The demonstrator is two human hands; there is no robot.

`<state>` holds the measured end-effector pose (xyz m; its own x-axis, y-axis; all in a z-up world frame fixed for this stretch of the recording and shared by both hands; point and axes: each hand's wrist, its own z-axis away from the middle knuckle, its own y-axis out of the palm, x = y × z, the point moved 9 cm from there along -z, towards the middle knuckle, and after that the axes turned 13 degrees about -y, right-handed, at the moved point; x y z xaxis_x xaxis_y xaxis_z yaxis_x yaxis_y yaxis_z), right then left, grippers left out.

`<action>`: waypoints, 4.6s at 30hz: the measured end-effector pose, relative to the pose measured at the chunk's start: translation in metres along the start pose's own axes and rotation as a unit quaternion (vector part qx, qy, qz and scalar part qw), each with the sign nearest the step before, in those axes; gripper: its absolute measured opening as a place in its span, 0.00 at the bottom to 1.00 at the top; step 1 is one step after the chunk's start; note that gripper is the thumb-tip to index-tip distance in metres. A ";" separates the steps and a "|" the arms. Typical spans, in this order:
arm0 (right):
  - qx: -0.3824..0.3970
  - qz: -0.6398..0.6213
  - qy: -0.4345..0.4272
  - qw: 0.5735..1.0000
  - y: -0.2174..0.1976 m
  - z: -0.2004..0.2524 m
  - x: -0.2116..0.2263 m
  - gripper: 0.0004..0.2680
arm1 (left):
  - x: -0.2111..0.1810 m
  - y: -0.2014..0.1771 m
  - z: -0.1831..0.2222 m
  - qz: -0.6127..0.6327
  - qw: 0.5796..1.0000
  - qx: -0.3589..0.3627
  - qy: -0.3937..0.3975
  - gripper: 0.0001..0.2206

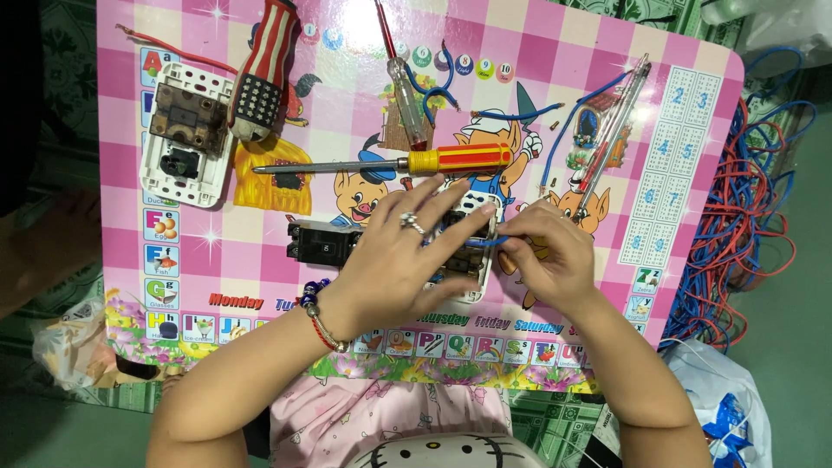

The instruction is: The person strips the insulation from blue wires and inserts them into the terminals of a white electrical switch. They use a screwdriver to tighten the terminal screws and secure the connections.

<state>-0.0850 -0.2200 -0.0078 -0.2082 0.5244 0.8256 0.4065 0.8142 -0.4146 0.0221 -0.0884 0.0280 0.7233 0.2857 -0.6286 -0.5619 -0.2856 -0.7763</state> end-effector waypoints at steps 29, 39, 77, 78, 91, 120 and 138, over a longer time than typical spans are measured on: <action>-0.027 -0.009 -0.073 0.997 0.011 -0.001 -0.002 0.05 | 0.002 -0.036 -0.001 0.062 0.984 -0.166 0.012 0.06; -0.036 0.014 -0.077 0.996 0.007 -0.006 0.002 0.04 | 0.001 -0.037 -0.002 0.059 0.983 -0.173 0.015 0.05; -0.057 0.072 -0.141 0.986 0.003 -0.019 0.023 0.04 | 0.001 -0.035 -0.002 0.066 0.984 -0.167 0.018 0.05; -0.057 0.090 -0.159 0.981 0.003 -0.019 0.026 0.04 | 0.002 -0.035 -0.002 0.068 0.984 -0.164 0.017 0.05; -0.065 0.163 -0.171 0.970 0.008 -0.021 0.037 0.04 | 0.004 -0.026 -0.004 0.059 0.989 -0.137 -0.005 0.05; -0.013 0.088 -0.166 0.982 0.025 -0.020 0.038 0.04 | 0.003 -0.022 -0.002 -0.021 0.999 -0.017 -0.042 0.06; 0.072 0.060 -0.186 0.978 0.035 -0.014 0.034 0.05 | -0.036 0.048 -0.098 -0.206 0.951 -0.148 0.174 0.06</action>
<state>-0.0652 -0.1773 0.0114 -0.4871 0.6515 0.5816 0.3244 0.7533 -0.5721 0.0087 -0.2020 0.0179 0.9759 0.1236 -0.1800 -0.1012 -0.4744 -0.8745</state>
